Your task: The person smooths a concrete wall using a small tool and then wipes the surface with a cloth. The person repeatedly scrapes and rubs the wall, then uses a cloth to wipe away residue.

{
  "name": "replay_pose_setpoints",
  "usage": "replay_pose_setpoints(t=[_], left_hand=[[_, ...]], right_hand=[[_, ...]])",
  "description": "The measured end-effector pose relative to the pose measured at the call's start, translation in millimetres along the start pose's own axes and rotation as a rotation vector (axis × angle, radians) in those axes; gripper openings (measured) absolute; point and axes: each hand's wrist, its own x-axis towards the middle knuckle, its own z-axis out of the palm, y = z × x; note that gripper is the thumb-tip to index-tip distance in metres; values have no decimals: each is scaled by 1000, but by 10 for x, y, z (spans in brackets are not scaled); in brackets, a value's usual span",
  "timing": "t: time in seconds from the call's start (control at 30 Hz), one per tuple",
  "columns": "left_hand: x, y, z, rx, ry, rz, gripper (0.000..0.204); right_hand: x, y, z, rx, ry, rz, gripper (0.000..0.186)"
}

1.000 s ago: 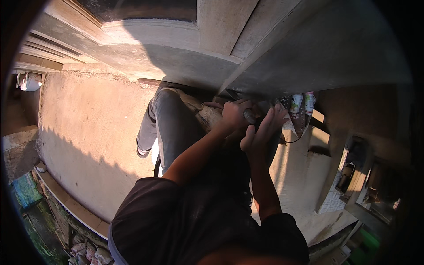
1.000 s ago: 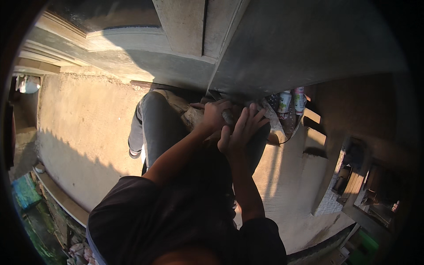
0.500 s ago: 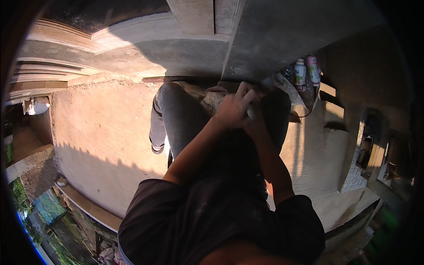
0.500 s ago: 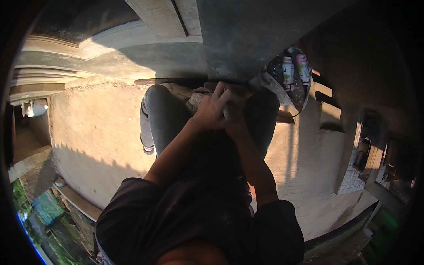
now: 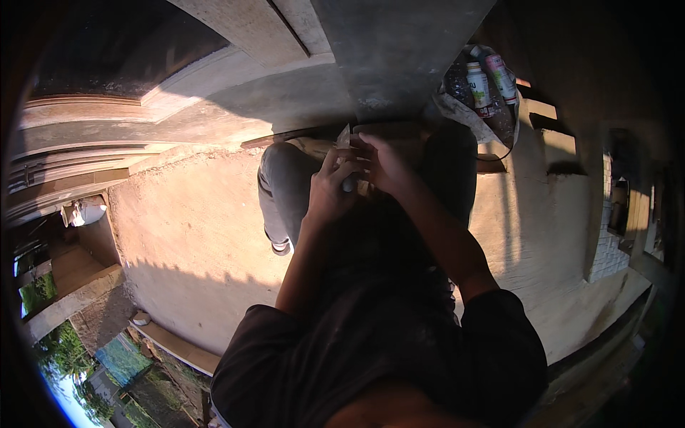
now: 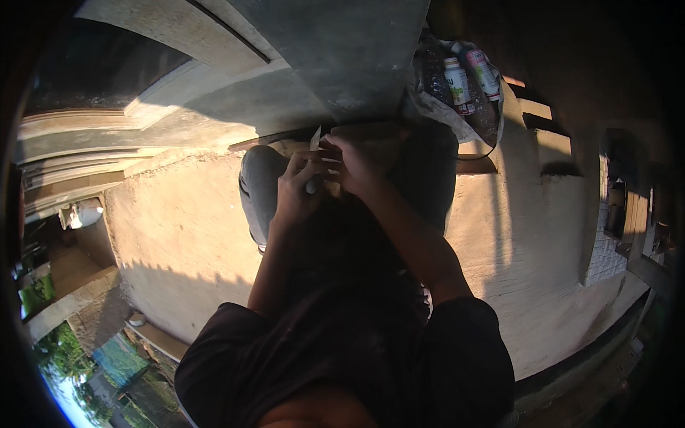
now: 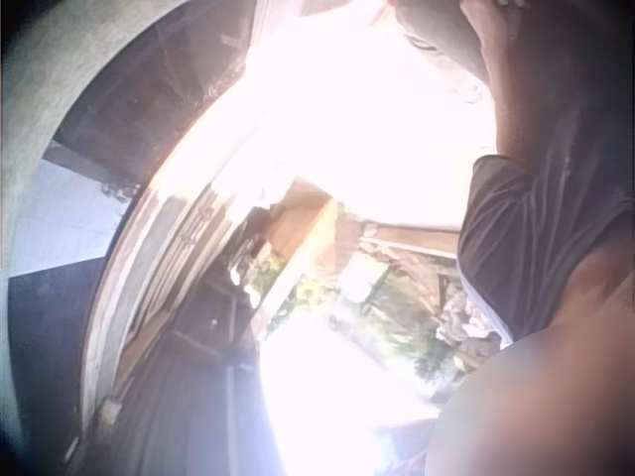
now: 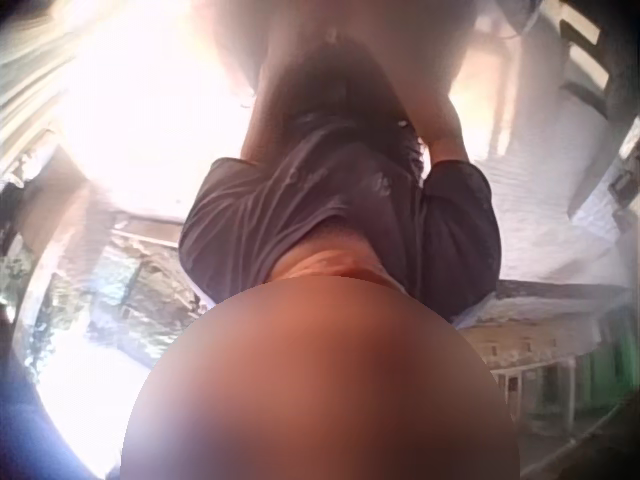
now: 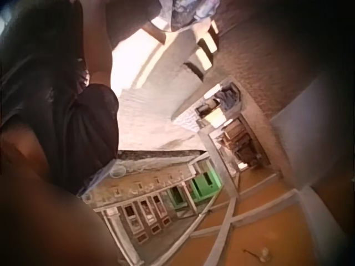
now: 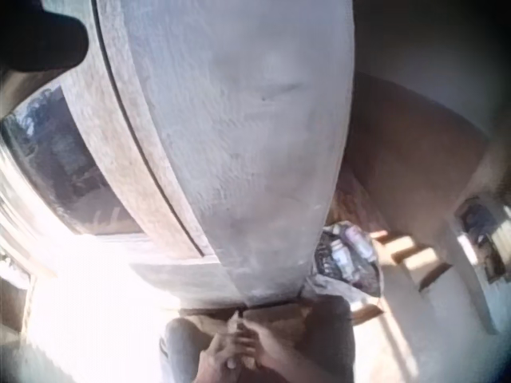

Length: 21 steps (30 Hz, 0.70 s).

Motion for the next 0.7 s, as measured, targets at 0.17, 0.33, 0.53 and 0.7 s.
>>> replay_pose_setpoints(t=[0.17, 0.33, 0.53, 0.7], left_hand=[[-131, 40, -71, 61, -131, 67, 26], [-49, 125, 76, 185, -186, -143, 35], [163, 101, 255, 96, -17, -340, 43], [273, 45, 298, 203, -188, -500, 44]], right_hand=[[51, 164, -6, -141, 4, 12, 27], [202, 140, -193, -43, -117, -32, 30], [218, 16, -201, -154, 88, -43, 34], [241, 91, -158, -256, -38, -169, 41]])
